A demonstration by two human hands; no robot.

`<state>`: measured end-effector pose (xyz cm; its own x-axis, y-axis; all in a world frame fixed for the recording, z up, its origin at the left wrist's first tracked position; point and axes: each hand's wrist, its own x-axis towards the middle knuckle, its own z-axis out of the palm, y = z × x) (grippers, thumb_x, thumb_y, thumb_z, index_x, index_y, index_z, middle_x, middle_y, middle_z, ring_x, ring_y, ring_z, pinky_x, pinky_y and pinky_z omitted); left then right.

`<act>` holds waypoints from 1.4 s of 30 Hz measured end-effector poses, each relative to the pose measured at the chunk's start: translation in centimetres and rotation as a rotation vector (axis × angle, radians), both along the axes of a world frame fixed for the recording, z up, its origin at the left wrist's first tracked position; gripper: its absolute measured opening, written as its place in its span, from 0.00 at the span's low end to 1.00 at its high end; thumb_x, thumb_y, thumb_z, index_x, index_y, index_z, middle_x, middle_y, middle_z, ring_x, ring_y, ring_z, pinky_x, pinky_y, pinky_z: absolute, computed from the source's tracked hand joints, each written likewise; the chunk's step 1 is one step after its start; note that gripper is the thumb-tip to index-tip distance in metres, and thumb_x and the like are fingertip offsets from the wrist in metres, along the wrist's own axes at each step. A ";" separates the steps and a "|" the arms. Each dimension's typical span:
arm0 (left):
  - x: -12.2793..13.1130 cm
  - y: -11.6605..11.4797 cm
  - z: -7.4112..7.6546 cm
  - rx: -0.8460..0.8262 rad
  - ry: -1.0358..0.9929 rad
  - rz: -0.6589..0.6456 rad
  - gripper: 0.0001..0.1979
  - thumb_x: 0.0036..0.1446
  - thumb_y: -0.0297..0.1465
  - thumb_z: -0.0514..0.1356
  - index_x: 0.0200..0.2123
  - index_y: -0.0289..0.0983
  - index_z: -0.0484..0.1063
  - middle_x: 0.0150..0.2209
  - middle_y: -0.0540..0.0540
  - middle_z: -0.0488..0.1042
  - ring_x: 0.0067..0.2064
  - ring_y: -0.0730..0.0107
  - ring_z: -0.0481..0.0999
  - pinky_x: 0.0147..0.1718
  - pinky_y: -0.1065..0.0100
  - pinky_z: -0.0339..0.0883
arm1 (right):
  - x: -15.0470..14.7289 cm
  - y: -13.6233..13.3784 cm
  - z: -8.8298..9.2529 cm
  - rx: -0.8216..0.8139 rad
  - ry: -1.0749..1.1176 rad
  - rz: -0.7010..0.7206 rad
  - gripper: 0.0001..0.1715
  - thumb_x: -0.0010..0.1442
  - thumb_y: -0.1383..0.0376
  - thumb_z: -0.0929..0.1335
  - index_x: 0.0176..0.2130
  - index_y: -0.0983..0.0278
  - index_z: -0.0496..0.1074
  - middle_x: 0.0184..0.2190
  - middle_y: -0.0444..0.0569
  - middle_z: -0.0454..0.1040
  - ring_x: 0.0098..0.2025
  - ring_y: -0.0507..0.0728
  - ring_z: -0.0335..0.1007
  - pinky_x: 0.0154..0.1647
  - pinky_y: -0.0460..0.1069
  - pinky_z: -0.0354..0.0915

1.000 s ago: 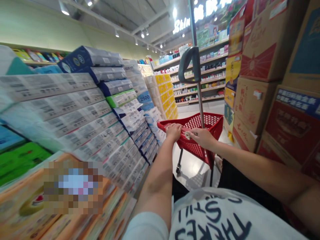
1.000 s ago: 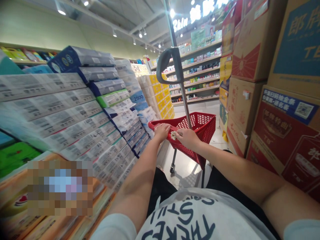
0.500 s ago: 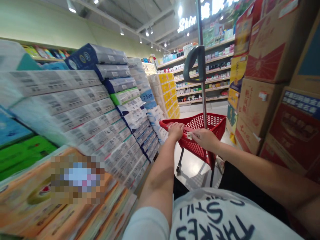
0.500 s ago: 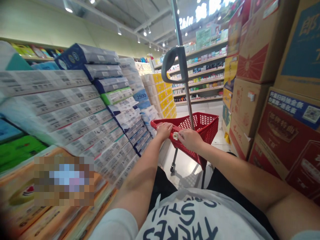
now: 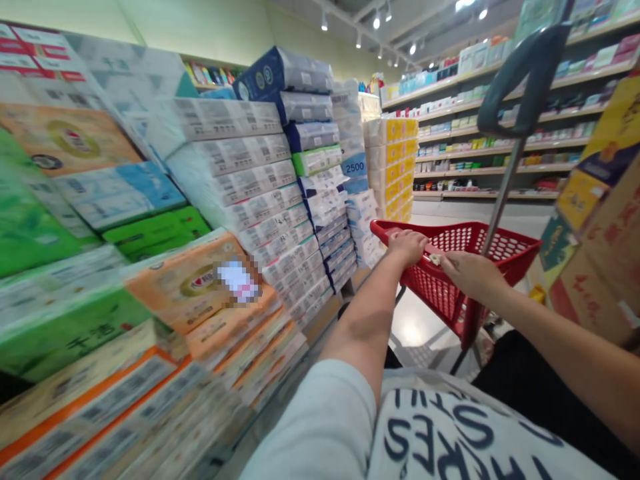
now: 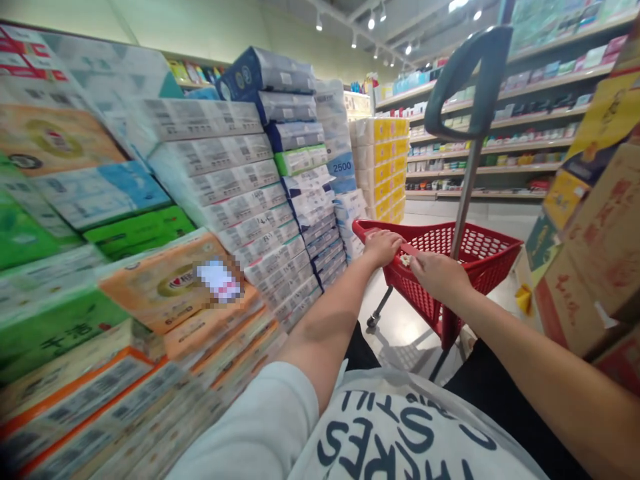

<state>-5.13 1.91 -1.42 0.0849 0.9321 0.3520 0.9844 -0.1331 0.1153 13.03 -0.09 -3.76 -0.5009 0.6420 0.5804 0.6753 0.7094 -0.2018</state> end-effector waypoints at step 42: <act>4.1 -5.2 -0.5 0.118 -0.038 -0.137 0.20 0.66 0.39 0.40 0.45 0.46 0.71 0.49 0.53 0.73 0.57 0.70 0.60 0.56 0.59 0.45 | 0.3 0.2 1.7 -0.132 0.416 -0.046 0.08 0.58 0.61 0.62 0.36 0.63 0.66 0.34 0.53 0.72 0.37 0.59 0.69 0.37 0.52 0.64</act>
<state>-1.03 -3.26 -1.94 0.1929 0.8648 0.4636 0.9512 -0.2809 0.1281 13.36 0.12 -2.09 -0.2109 0.7401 0.6385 0.5477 0.6305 -0.5500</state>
